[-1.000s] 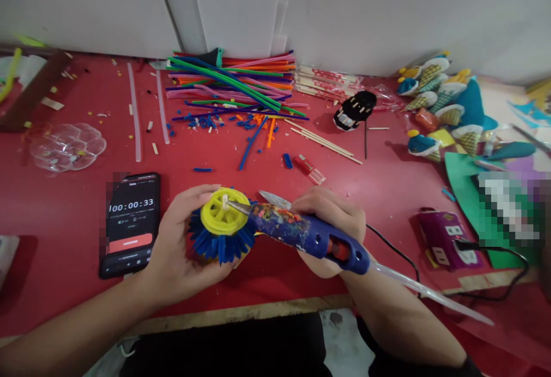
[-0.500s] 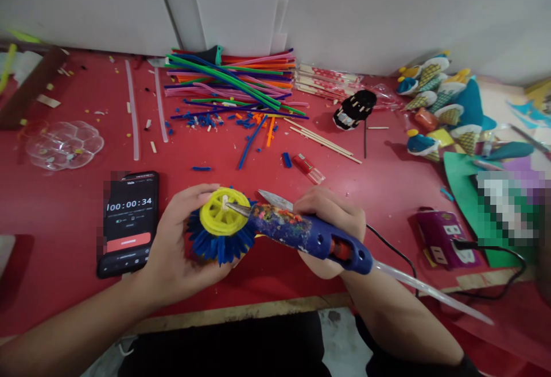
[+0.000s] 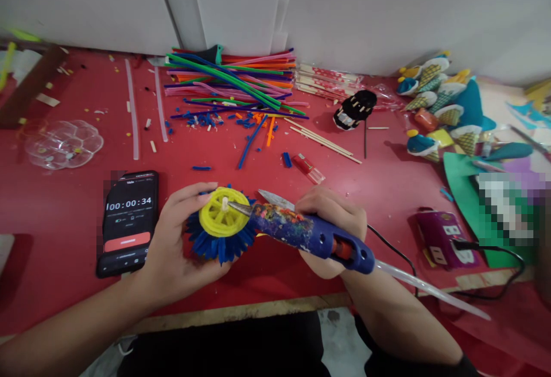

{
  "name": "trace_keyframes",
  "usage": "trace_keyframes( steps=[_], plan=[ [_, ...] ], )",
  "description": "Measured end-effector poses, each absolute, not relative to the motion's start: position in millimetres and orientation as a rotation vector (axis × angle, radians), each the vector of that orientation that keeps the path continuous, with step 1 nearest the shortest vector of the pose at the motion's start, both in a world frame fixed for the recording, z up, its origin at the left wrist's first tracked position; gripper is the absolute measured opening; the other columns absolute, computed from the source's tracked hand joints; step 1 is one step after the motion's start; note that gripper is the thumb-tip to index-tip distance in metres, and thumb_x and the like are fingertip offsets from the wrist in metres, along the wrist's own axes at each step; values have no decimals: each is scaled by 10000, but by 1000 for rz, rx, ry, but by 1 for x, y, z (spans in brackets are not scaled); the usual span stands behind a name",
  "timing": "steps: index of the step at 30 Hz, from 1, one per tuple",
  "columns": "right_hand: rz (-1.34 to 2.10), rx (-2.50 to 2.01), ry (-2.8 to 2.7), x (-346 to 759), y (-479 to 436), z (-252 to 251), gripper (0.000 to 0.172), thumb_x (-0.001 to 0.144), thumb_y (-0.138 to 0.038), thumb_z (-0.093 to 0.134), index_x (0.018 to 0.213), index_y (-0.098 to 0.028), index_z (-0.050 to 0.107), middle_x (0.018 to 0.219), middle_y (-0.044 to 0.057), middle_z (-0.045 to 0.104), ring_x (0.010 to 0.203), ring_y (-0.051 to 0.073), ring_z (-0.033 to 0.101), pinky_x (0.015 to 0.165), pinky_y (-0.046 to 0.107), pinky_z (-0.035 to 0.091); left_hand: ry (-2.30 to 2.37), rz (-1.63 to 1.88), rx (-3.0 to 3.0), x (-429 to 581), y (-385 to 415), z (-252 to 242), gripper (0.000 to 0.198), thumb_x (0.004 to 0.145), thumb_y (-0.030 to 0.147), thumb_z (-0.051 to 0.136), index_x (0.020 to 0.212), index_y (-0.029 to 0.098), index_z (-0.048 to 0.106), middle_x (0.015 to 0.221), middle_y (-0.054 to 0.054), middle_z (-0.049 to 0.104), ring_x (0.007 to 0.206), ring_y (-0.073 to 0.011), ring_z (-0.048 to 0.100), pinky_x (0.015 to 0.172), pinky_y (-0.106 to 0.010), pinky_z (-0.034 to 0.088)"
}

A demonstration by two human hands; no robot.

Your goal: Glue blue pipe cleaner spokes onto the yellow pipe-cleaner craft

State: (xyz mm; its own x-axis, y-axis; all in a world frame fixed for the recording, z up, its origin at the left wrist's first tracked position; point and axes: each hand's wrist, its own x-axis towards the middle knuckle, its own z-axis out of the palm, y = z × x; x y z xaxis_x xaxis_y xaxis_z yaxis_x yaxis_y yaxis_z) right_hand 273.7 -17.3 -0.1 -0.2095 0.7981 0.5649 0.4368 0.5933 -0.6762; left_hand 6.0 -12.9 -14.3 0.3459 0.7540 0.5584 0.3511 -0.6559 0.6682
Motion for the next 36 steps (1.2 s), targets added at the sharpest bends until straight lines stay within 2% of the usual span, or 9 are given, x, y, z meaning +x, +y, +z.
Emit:
trace_keyframes(
  steps=[6, 10, 14, 21, 31, 36],
  plan=[
    [448, -1028, -1794, 272, -17, 2, 62, 877, -254, 654, 917, -283, 692, 745, 8, 659, 635, 209, 639, 554, 371, 504, 941, 1267, 2179, 6, -14, -14, 750, 752, 164, 820, 1417, 220, 478, 1429, -187, 546, 1338, -329, 609, 1076, -475, 571],
    [443, -1008, -1815, 271, -20, 4, 85, 915, -252, 613, 916, -272, 695, 752, 20, 664, 634, 213, 638, 581, 395, 515, 986, 1322, 2097, 5, -12, -17, 810, 722, 154, 862, 1429, 270, 484, 1444, -161, 542, 1337, -342, 608, 1084, -522, 567],
    [467, -1041, -1831, 271, -22, 5, 66, 932, -229, 639, 891, -254, 685, 758, 17, 682, 678, 208, 668, 624, 383, 536, 1023, 1365, 2072, 4, -10, -17, 782, 747, 218, 882, 1417, 336, 497, 1465, -133, 544, 1347, -364, 592, 1070, -574, 569],
    [468, -1038, -1814, 270, -22, 6, 210, 995, -370, 614, 845, -237, 675, 725, 25, 675, 650, 203, 666, 620, 376, 533, 1136, 1500, 2205, 4, -7, -15, 660, 773, 255, 873, 1351, 316, 560, 1421, -117, 615, 1282, -328, 650, 1019, -513, 623],
    [482, -1048, -1837, 274, -23, 5, 235, 1014, -414, 611, 863, -243, 667, 735, 22, 661, 659, 198, 659, 636, 375, 533, 1136, 1564, 2200, 7, -8, -17, 595, 802, 297, 888, 1307, 305, 573, 1412, -118, 602, 1289, -317, 649, 1022, -500, 623],
    [470, -1066, -1843, 273, -24, 5, 207, 1011, -357, 576, 847, -254, 649, 733, 17, 649, 661, 197, 655, 644, 375, 521, 1186, 1569, 2218, 6, -7, -18, 578, 806, 325, 872, 1297, 321, 568, 1408, -97, 612, 1290, -307, 648, 1036, -496, 610]
  ],
)
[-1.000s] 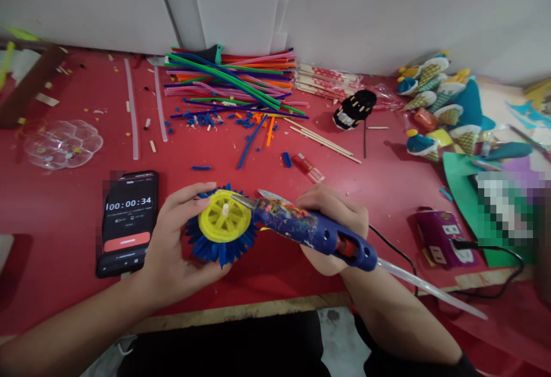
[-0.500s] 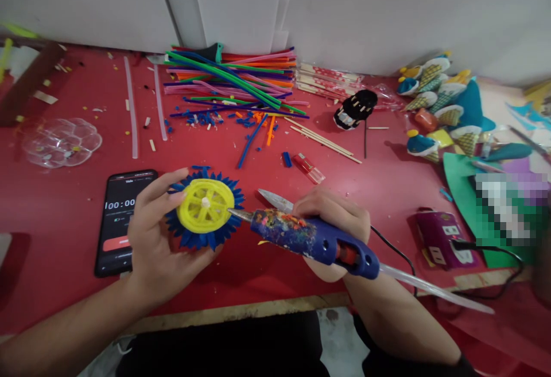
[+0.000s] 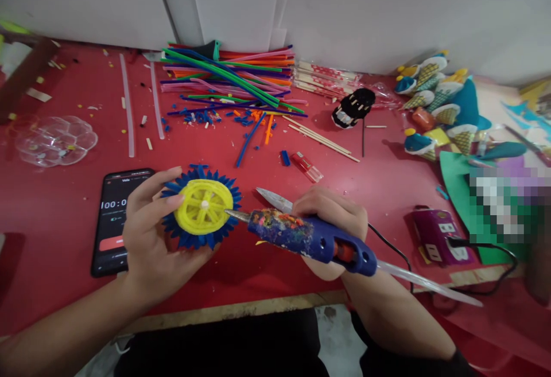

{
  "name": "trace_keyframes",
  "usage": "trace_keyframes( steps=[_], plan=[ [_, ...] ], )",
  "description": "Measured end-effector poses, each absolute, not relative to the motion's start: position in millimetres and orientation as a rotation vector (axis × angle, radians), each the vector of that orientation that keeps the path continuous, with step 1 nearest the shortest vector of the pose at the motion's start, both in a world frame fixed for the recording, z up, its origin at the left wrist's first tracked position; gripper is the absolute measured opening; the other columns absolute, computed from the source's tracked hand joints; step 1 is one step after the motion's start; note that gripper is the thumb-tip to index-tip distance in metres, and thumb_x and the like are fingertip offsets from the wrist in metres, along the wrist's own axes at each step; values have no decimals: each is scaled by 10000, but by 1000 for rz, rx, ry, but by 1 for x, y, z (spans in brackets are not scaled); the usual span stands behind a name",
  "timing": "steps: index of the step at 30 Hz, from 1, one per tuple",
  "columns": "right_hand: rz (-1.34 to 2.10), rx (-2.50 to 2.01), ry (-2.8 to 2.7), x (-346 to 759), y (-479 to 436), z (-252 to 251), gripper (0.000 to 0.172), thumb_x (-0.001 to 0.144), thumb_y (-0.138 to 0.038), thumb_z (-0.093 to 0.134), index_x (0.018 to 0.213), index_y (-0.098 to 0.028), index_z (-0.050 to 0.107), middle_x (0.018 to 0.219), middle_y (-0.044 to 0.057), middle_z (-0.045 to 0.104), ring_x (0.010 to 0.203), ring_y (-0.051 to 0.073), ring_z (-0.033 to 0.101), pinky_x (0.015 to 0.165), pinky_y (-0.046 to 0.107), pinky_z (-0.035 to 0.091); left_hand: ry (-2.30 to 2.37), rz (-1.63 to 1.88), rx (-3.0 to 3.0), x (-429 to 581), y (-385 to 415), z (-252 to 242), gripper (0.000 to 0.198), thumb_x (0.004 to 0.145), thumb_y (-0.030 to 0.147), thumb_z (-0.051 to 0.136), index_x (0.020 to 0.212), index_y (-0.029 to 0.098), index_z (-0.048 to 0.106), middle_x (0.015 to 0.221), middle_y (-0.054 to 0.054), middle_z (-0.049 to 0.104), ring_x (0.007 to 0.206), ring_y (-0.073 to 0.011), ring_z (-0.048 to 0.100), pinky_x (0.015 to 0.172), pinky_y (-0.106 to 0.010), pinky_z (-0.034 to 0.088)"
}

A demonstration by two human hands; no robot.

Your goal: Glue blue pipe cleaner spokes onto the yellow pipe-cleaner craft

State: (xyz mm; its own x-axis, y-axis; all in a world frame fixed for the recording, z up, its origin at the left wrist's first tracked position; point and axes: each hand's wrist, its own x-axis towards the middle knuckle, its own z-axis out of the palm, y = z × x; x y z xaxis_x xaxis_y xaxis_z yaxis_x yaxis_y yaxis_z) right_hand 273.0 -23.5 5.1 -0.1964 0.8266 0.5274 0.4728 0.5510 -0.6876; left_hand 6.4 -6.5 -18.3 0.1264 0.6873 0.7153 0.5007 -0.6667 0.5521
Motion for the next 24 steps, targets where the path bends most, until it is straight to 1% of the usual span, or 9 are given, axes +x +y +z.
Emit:
trace_keyframes(
  steps=[8, 12, 15, 19, 22, 24],
  plan=[
    [474, -1031, -1839, 273, -21, 5, 147, 956, -329, 586, 843, -254, 643, 729, 10, 639, 637, 193, 641, 626, 370, 512, 1148, 1585, 2202, 6, -6, -19, 612, 785, 264, 896, 1314, 312, 591, 1422, -100, 606, 1303, -311, 635, 1044, -480, 607],
    [469, -1027, -1851, 275, -19, 3, 147, 958, -342, 584, 853, -255, 640, 725, 12, 635, 631, 194, 632, 609, 373, 510, 1161, 1603, 2189, 6, -6, -20, 603, 792, 260, 885, 1321, 313, 601, 1424, -96, 596, 1297, -305, 642, 1036, -474, 615],
    [464, -1026, -1857, 276, -19, 3, 112, 931, -315, 597, 850, -249, 638, 726, 13, 634, 629, 193, 629, 609, 374, 512, 1143, 1600, 2207, 6, -6, -20, 608, 772, 256, 894, 1311, 296, 616, 1433, -105, 587, 1299, -317, 640, 1024, -475, 625],
    [460, -1004, -1872, 277, -18, 4, 65, 889, -282, 613, 843, -243, 636, 716, 4, 627, 620, 185, 628, 600, 360, 515, 1143, 1576, 2207, 5, -6, -18, 598, 797, 217, 866, 1320, 336, 601, 1455, -100, 577, 1308, -325, 641, 1014, -497, 635],
    [446, -1002, -1873, 276, -18, 5, 78, 891, -281, 597, 833, -242, 633, 706, 2, 621, 609, 181, 625, 588, 353, 510, 1159, 1563, 2218, 5, -7, -17, 602, 803, 224, 860, 1326, 348, 589, 1460, -98, 578, 1302, -334, 645, 1012, -521, 637],
    [448, -1015, -1872, 275, -18, 5, 116, 916, -308, 586, 827, -248, 630, 701, 4, 620, 605, 184, 624, 586, 359, 508, 1174, 1549, 2222, 5, -8, -17, 593, 803, 222, 854, 1318, 350, 589, 1458, -98, 580, 1298, -339, 649, 1024, -532, 630]
  ],
)
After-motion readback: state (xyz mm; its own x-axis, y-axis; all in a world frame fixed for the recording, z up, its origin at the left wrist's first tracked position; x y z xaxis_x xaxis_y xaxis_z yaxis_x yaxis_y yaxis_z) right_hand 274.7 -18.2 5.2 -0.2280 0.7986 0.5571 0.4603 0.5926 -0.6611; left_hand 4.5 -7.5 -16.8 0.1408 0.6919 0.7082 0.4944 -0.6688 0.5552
